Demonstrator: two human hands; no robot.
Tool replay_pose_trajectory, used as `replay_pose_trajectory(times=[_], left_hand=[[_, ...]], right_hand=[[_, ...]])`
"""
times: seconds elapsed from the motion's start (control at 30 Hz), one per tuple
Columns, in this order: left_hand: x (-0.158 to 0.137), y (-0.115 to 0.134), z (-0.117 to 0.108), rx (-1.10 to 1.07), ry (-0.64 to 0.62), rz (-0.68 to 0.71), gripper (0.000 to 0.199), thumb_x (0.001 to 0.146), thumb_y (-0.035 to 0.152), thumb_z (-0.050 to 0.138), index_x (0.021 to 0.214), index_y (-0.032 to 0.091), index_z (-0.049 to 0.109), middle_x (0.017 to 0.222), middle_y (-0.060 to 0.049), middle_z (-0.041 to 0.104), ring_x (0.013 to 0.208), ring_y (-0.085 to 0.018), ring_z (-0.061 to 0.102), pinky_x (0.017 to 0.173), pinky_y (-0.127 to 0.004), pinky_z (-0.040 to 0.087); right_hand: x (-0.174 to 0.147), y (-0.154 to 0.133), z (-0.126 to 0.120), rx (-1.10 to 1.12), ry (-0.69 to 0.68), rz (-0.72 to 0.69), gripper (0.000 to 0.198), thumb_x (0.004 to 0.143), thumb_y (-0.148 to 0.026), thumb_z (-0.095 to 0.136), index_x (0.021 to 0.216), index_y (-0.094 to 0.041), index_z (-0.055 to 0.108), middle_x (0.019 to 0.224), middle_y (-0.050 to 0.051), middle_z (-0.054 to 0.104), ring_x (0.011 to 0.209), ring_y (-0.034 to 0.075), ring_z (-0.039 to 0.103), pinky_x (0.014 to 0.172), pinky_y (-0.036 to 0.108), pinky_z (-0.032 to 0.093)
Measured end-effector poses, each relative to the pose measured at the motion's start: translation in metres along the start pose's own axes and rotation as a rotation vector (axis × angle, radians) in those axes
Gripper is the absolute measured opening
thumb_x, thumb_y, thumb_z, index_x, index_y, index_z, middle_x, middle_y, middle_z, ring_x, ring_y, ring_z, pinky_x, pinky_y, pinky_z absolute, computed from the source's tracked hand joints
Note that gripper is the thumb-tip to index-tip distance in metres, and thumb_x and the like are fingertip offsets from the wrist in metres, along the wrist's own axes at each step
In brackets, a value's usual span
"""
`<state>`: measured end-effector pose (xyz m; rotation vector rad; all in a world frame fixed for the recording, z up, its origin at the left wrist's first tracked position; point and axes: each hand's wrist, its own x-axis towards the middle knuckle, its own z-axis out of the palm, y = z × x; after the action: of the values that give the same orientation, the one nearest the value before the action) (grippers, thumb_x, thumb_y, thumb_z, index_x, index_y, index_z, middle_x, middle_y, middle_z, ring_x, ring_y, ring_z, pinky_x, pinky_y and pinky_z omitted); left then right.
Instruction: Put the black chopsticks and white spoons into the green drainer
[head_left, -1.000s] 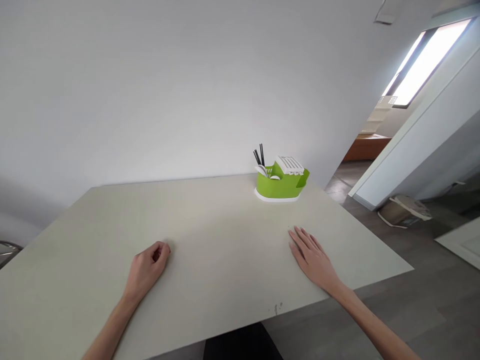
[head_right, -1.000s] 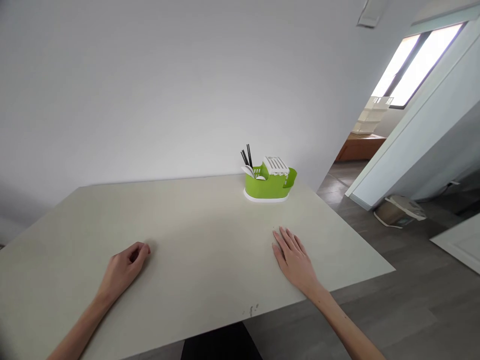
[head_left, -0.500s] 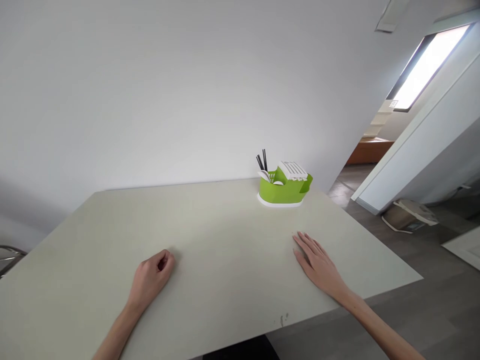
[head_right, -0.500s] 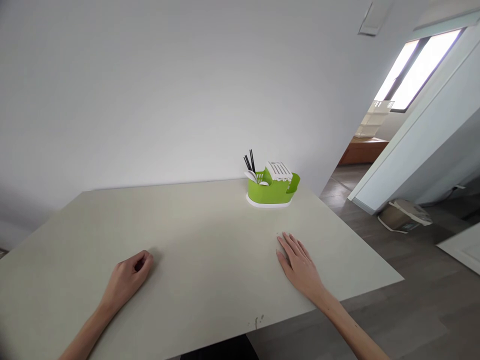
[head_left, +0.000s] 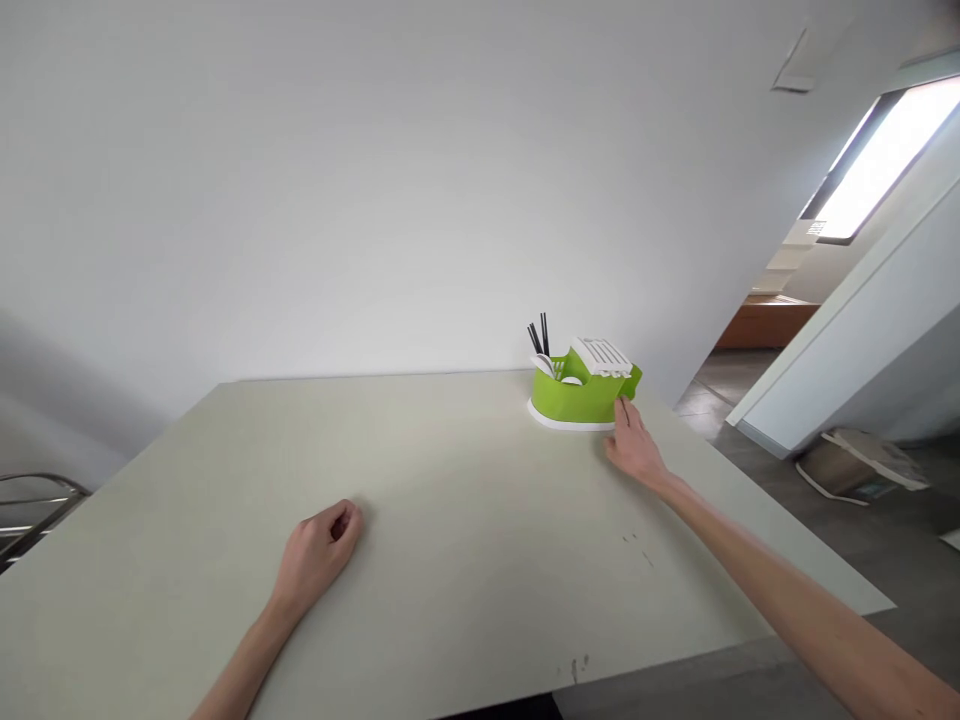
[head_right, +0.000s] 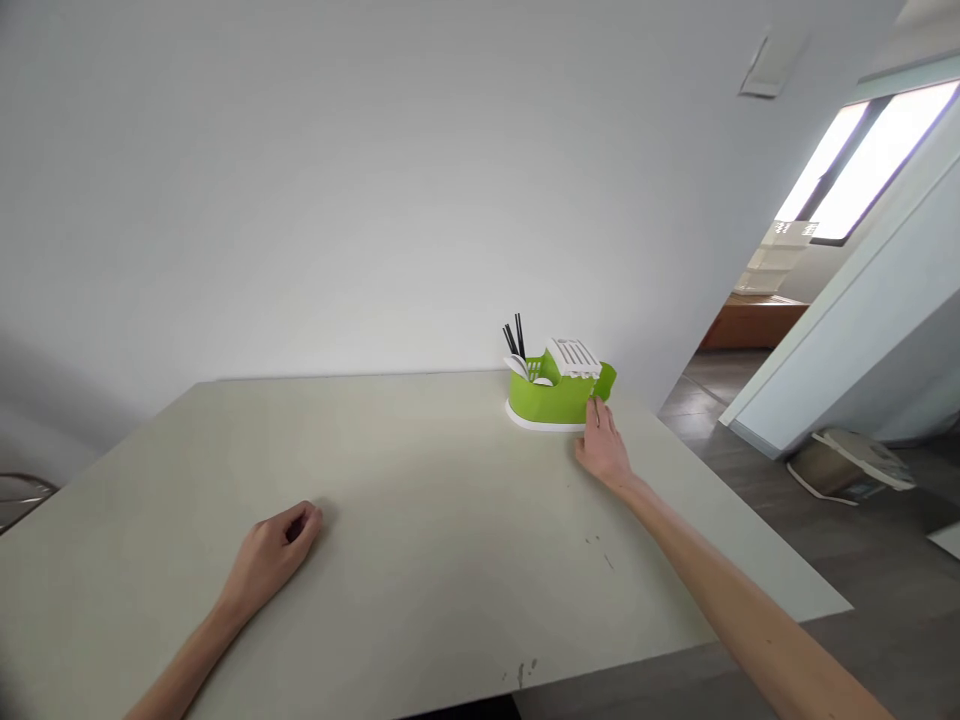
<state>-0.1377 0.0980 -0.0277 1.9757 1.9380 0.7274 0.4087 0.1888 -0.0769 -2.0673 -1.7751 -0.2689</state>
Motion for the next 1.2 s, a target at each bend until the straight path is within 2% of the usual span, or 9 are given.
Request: replay_pose_trajectory(times=[0.2, 0.33, 0.5, 0.6, 0.77, 0.93, 1.07, 1.13, 1.2], left_hand=[[0.000, 0.004, 0.000, 0.005, -0.005, -0.020, 0.032, 0.087, 0.049, 0.043, 0.067, 0.024, 0.042, 0.061, 0.003, 0.043, 0.060, -0.015, 0.036, 0.058, -0.025, 0.033], [0.001, 0.002, 0.001, 0.002, -0.009, -0.017, 0.032, 0.087, 0.048, 0.044, 0.067, 0.024, 0.039, 0.061, 0.004, 0.040, 0.060, -0.015, 0.034, 0.058, -0.025, 0.032], [0.001, 0.001, 0.003, 0.007, 0.002, -0.004, 0.033, 0.089, 0.049, 0.044, 0.067, 0.024, 0.041, 0.061, 0.003, 0.041, 0.060, -0.015, 0.035, 0.058, -0.026, 0.032], [0.000, 0.000, 0.004, 0.015, 0.007, 0.007, 0.032, 0.090, 0.048, 0.044, 0.068, 0.024, 0.044, 0.062, 0.003, 0.044, 0.060, -0.015, 0.037, 0.059, -0.026, 0.032], [-0.002, 0.000, 0.003, 0.013, -0.001, 0.003, 0.031, 0.090, 0.046, 0.045, 0.068, 0.024, 0.040, 0.062, 0.004, 0.042, 0.060, -0.015, 0.035, 0.059, -0.027, 0.030], [-0.001, 0.005, -0.002, -0.124, 0.017, -0.045, 0.032, 0.088, 0.046, 0.049, 0.066, 0.024, 0.046, 0.061, 0.005, 0.040, 0.061, -0.015, 0.036, 0.060, -0.027, 0.030], [0.010, 0.021, -0.004, -0.411, 0.089, -0.114, 0.035, 0.088, 0.049, 0.054, 0.065, 0.023, 0.050, 0.058, 0.006, 0.042, 0.058, -0.014, 0.038, 0.057, -0.027, 0.030], [0.024, 0.034, -0.006, -0.507, 0.144, -0.108, 0.040, 0.092, 0.054, 0.051, 0.067, 0.023, 0.050, 0.062, 0.004, 0.048, 0.060, -0.015, 0.044, 0.059, -0.027, 0.034], [0.043, 0.049, -0.008, -0.532, 0.196, -0.094, 0.043, 0.095, 0.060, 0.046, 0.074, 0.023, 0.055, 0.074, 0.001, 0.060, 0.072, -0.017, 0.054, 0.067, -0.027, 0.042]], right_hand=[[-0.009, 0.001, 0.004, -0.005, 0.006, -0.054, 0.086, 0.085, -0.021, 0.050, 0.164, -0.006, 0.020, 0.167, 0.024, 0.032, 0.154, 0.038, 0.034, 0.118, 0.052, 0.044], [-0.022, -0.011, -0.004, 0.031, 0.006, -0.060, 0.084, 0.087, -0.024, 0.049, 0.165, -0.009, 0.021, 0.167, 0.023, 0.030, 0.151, 0.038, 0.038, 0.110, 0.050, 0.051], [-0.044, -0.042, -0.012, 0.105, -0.004, -0.062, 0.081, 0.091, -0.027, 0.046, 0.166, -0.010, 0.020, 0.169, 0.023, 0.026, 0.149, 0.041, 0.040, 0.097, 0.050, 0.059], [-0.057, -0.064, -0.012, 0.168, 0.026, -0.088, 0.081, 0.093, -0.028, 0.047, 0.167, -0.014, 0.019, 0.168, 0.022, 0.027, 0.148, 0.041, 0.042, 0.094, 0.049, 0.060], [-0.079, -0.107, -0.015, 0.271, 0.065, -0.133, 0.081, 0.093, -0.026, 0.050, 0.168, -0.020, 0.020, 0.167, 0.019, 0.031, 0.148, 0.040, 0.044, 0.093, 0.046, 0.061], [-0.104, -0.151, -0.022, 0.358, 0.020, -0.176, 0.078, 0.094, -0.023, 0.049, 0.167, -0.023, 0.023, 0.167, 0.017, 0.031, 0.154, 0.040, 0.035, 0.095, 0.050, 0.061], [-0.118, -0.177, -0.026, 0.440, -0.017, -0.188, 0.076, 0.094, -0.022, 0.048, 0.167, -0.023, 0.025, 0.167, 0.017, 0.030, 0.157, 0.040, 0.030, 0.095, 0.050, 0.062], [-0.123, -0.184, -0.030, 0.514, -0.023, -0.197, 0.077, 0.094, -0.022, 0.048, 0.168, -0.026, 0.024, 0.169, 0.014, 0.029, 0.156, 0.038, 0.032, 0.093, 0.048, 0.063], [-0.127, -0.184, -0.036, 0.606, -0.022, -0.218, 0.077, 0.096, -0.023, 0.047, 0.168, -0.031, 0.022, 0.170, 0.010, 0.030, 0.156, 0.034, 0.035, 0.100, 0.047, 0.060]])
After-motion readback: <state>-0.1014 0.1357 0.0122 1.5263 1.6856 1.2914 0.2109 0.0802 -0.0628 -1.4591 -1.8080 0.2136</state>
